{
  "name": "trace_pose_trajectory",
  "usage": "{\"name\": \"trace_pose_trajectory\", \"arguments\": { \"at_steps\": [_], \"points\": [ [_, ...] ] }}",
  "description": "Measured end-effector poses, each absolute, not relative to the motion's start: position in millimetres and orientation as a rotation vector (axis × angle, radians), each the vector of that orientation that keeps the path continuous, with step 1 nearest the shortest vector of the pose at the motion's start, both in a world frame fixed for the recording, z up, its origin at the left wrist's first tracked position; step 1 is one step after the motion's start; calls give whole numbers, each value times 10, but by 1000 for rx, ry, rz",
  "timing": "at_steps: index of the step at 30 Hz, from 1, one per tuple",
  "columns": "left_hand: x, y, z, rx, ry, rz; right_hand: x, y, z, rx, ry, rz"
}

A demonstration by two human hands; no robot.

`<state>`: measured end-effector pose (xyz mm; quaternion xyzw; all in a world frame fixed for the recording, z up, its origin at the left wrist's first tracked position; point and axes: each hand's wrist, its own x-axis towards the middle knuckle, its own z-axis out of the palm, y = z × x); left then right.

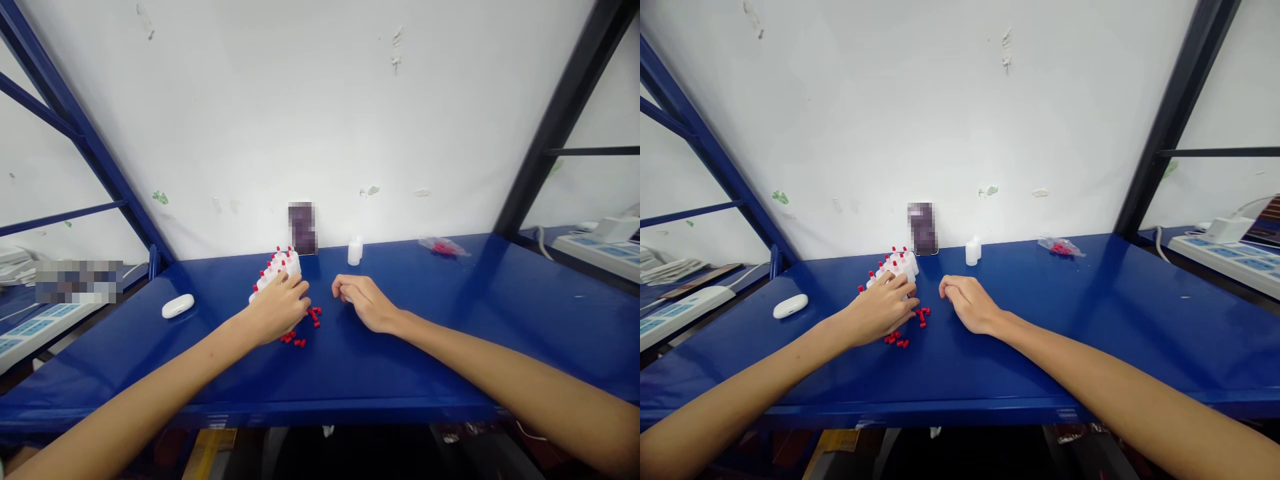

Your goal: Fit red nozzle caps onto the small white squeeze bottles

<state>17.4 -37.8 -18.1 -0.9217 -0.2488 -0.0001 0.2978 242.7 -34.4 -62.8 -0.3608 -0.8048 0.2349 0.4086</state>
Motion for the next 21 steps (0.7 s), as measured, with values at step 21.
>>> {"name": "trace_pose_trajectory", "arguments": {
  "at_steps": [21],
  "points": [
    [607,-521,-110,-2697,-862,-306,2433,-386,-658,-675,-2002,771]
  ]
}}
